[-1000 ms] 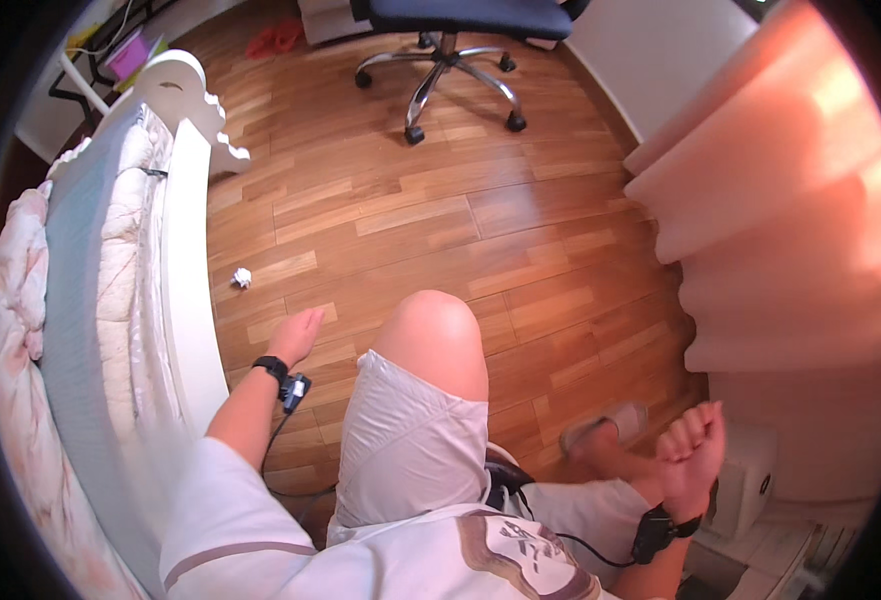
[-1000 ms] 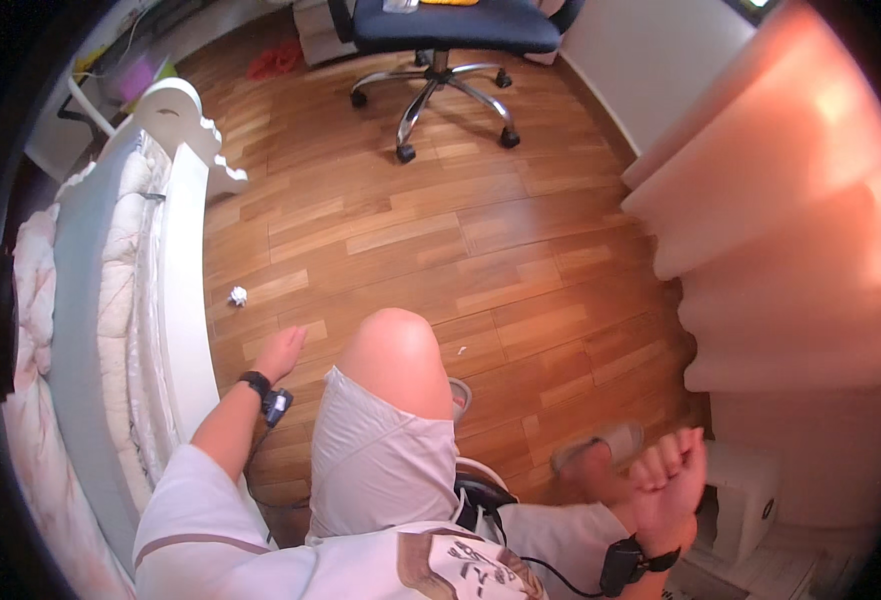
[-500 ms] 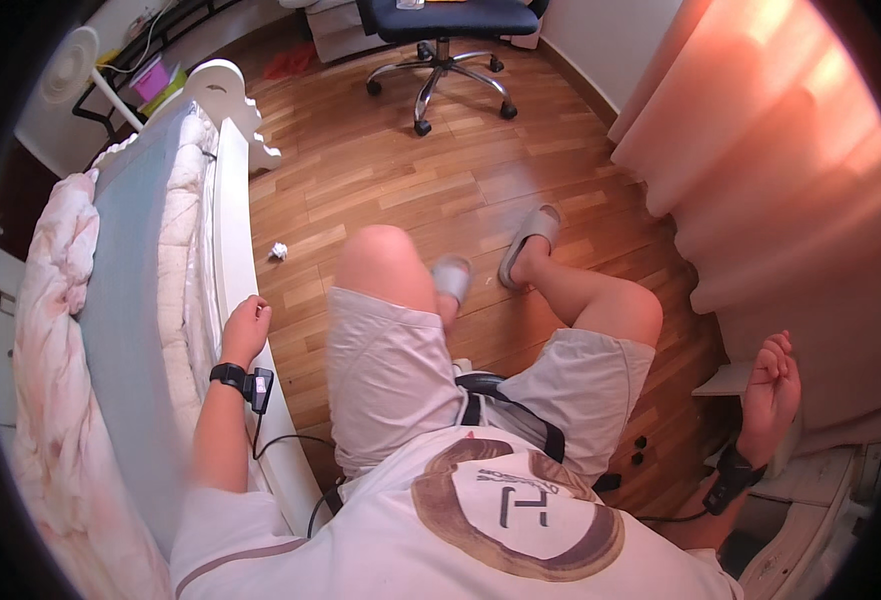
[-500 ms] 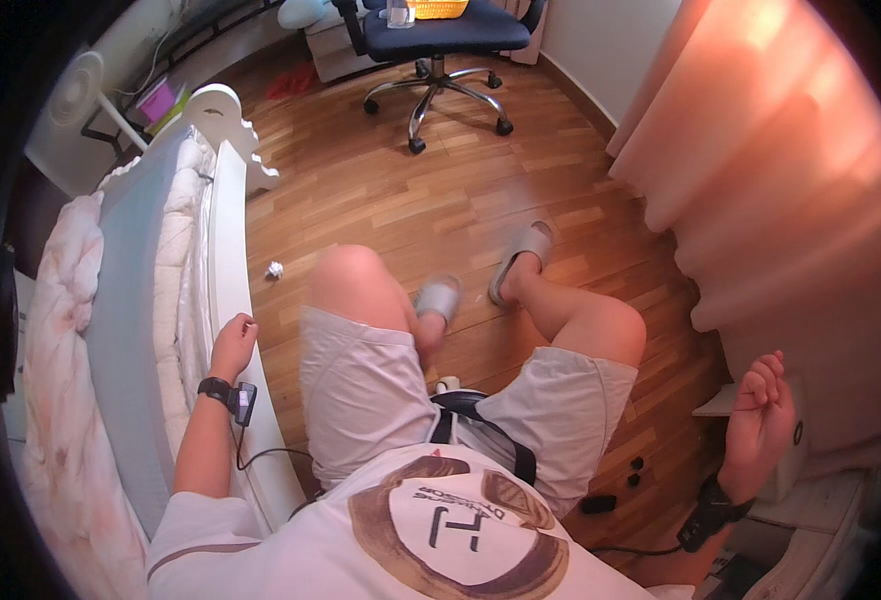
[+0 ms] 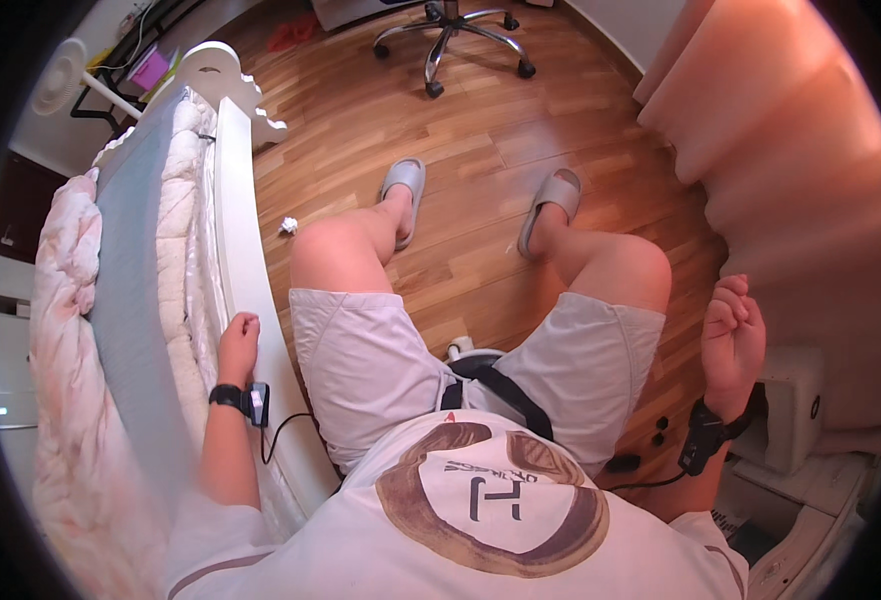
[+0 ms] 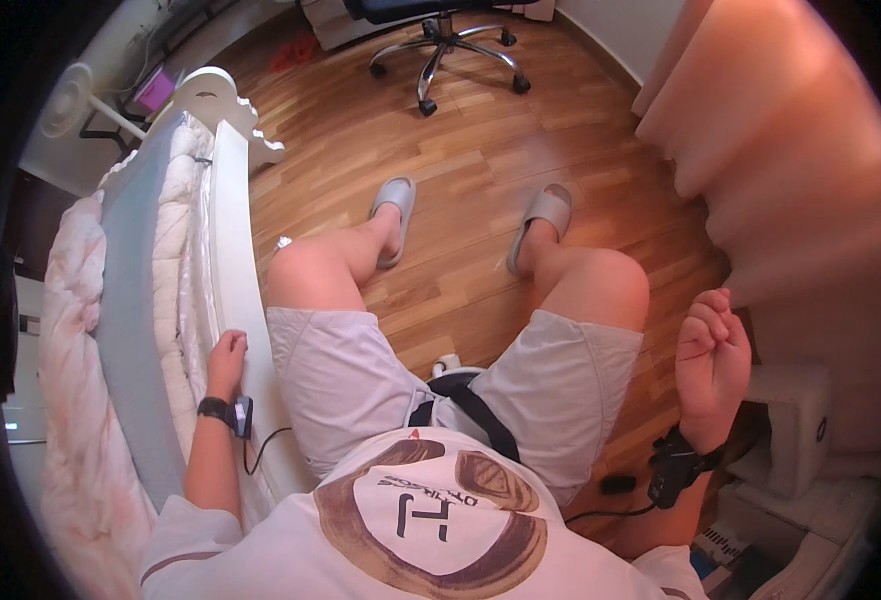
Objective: Picking up and sorting soybeans from the seat of an office chair into a container and colander.
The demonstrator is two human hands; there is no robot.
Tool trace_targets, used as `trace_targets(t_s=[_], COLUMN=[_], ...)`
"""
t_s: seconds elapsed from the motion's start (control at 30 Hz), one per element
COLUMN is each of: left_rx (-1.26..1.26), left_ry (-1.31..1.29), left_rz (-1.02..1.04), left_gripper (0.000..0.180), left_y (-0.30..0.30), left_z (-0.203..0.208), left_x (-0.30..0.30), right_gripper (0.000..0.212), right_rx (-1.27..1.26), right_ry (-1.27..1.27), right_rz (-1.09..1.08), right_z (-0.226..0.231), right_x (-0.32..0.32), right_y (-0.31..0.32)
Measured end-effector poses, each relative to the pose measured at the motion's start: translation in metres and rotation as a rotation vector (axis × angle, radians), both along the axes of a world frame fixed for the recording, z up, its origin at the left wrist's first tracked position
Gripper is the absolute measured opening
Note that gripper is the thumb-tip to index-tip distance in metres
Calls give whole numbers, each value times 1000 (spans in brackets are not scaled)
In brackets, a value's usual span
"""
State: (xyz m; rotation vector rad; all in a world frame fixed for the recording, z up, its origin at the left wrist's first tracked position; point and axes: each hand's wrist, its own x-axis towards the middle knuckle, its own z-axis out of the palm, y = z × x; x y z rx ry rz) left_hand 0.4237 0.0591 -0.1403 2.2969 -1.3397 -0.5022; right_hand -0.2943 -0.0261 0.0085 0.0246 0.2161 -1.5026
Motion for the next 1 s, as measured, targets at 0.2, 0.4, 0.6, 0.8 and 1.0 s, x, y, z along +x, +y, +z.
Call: trace_targets(t_s=[0.2, 0.4, 0.6, 0.8, 1.0], left_rx=[-83, -171, -185, -395, -293], left_ry=[105, -3, 117, 438, 133], left_rz=[134, 104, 219, 348, 469], left_gripper=[19, 16, 15, 15, 13], left_y=[14, 51, 80, 76, 61], left_z=[-3, -20, -13, -16, -31], left_x=[-20, -22, -33, -38, -59], right_gripper=[17, 15, 13, 14, 14], right_rx=[-52, -144, -170, -246, -164], right_ry=[123, 62, -61, -41, 26], right_rz=[-9, 37, 319, 475, 509], right_z=[20, 28, 52, 73, 65], right_x=[-11, -5, 65, 116, 151], right_y=[-32, -107, -195, -260, -311])
